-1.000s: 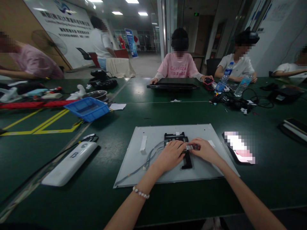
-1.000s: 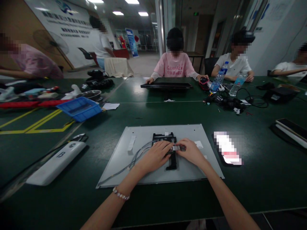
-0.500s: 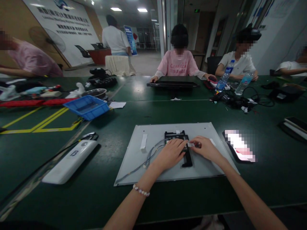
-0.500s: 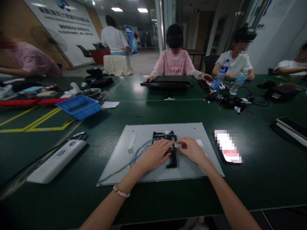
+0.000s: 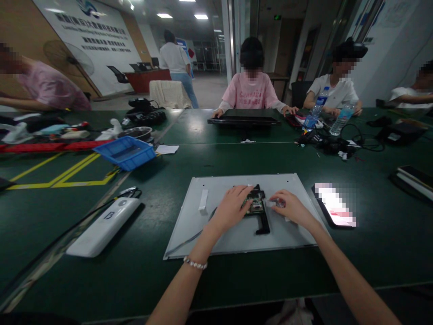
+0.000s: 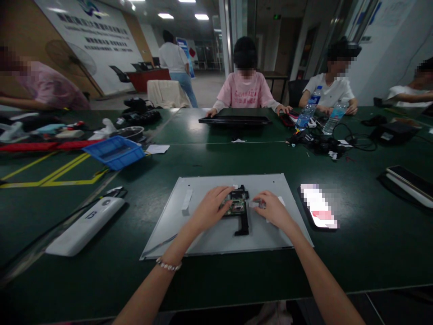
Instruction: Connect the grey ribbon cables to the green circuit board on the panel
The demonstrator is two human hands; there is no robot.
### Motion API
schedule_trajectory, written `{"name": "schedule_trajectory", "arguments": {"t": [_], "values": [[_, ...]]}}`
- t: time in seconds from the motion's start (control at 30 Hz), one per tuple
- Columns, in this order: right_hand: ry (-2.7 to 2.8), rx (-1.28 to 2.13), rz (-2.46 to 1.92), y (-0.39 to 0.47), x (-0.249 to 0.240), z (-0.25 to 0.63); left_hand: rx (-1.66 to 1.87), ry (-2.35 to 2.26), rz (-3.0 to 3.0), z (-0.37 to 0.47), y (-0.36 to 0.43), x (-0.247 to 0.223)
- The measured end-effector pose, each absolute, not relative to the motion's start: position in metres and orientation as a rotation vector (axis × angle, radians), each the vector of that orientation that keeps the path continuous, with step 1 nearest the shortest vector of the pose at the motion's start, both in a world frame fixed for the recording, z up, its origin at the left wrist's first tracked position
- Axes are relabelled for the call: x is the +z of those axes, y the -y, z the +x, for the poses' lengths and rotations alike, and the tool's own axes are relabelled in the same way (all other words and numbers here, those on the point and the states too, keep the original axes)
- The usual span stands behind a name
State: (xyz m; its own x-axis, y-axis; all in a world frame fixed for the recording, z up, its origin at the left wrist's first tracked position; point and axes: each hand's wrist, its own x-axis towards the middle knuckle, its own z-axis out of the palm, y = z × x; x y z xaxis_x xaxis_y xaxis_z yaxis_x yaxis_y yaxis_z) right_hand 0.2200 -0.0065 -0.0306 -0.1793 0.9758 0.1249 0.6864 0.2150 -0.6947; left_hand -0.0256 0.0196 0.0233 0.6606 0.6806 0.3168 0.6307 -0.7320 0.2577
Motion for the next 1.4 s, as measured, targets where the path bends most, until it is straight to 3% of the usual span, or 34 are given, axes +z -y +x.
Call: {"name": "schedule_trajectory", "arguments": {"t": [0.17,0.37,0.83,1.4], "values": [[1.912,0.704,-1.539,0.007,-0.033,0.217,0.815,-1.349,2.593,-0.063,-0.043,0.041],[1.793,0.769,-1.556,0.008,-0.031,0.214,0.819,-1.400,2.522,-0.092,-0.036,0.049],[1.666,1.073,-1.405,0.002,-0.027,0.219,0.670,-1.012,2.593,-0.008,-0.018,0.026],[1.603,0.913,-1.406,0.003,-0.040,0.196,0.475,-0.871,2.863,-0.003,-0.005,0.006]]}}
